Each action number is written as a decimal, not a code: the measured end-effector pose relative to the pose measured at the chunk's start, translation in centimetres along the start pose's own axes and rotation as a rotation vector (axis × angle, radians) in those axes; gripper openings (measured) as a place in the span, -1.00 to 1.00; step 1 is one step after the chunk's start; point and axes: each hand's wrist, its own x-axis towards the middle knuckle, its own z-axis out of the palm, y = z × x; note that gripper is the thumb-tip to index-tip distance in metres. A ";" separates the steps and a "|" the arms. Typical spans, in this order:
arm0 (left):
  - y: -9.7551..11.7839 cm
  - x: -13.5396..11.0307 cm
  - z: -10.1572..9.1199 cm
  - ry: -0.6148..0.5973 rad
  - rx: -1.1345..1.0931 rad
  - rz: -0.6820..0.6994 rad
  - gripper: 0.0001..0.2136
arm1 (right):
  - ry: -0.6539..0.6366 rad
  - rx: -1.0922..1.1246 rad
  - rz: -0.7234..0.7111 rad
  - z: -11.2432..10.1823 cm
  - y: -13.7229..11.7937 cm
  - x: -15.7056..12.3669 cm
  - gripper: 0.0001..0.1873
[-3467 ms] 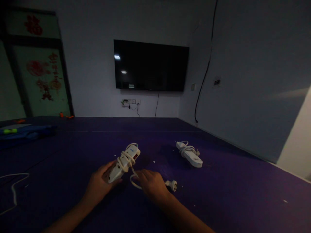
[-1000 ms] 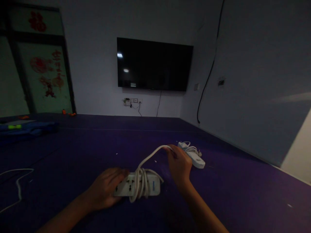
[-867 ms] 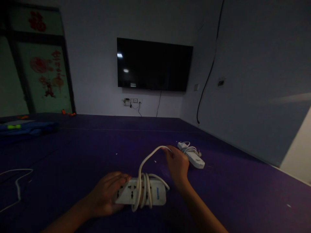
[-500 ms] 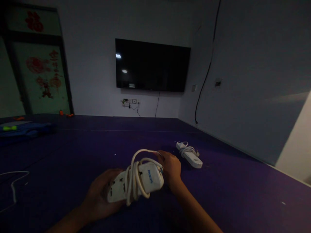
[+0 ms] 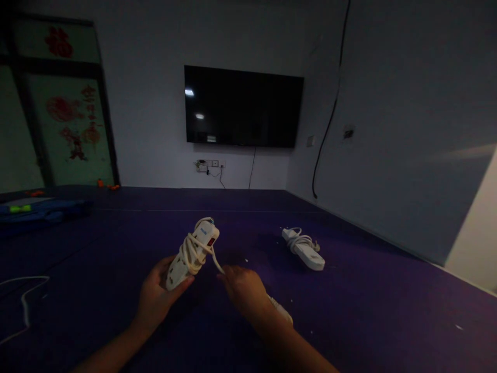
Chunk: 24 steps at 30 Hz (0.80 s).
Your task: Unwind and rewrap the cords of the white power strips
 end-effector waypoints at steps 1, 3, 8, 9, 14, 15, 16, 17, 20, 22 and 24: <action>0.1 -0.1 0.0 0.014 0.000 -0.005 -0.48 | -0.025 0.001 -0.006 -0.1 -0.2 -0.1 -0.74; 0.3 -0.1 0.0 0.032 0.002 -0.021 -0.48 | -0.070 0.004 -0.009 -0.3 -0.4 -0.1 -0.75; 0.2 0.4 -0.2 0.114 -0.004 -0.134 -0.46 | -0.160 0.028 -0.015 -0.7 -0.8 -0.2 -0.70; 0.0 0.6 -0.3 0.135 -0.014 -0.163 -0.45 | -0.180 0.031 -0.017 -0.6 -1.0 -0.3 -0.70; -0.5 1.3 -0.8 0.205 -0.053 -0.280 -0.46 | -0.215 0.070 -0.124 0.5 -1.9 -0.6 -0.65; -0.6 1.4 -0.9 0.206 -0.041 -0.288 -0.46 | -0.218 0.075 -0.145 0.8 -2.0 -0.7 -0.64; -0.6 1.4 -0.9 0.203 -0.022 -0.288 -0.47 | -0.222 0.082 -0.165 0.9 -2.1 -0.8 -0.63; -0.6 1.4 -0.9 0.201 0.004 -0.279 -0.47 | -0.228 0.094 -0.186 1.0 -2.1 -0.9 -0.60; -0.8 1.6 -1.1 0.190 0.089 -0.208 -0.48 | -0.228 0.195 -0.235 0.8 -2.2 -1.2 -0.46; -1.0 1.8 -1.2 0.168 0.140 -0.145 -0.49 | -0.199 0.348 -0.258 0.6 -2.4 -1.4 -0.38; -1.2 2.0 -1.4 0.130 0.190 -0.098 -0.48 | -0.146 0.542 -0.260 0.3 -2.9 -1.5 -0.40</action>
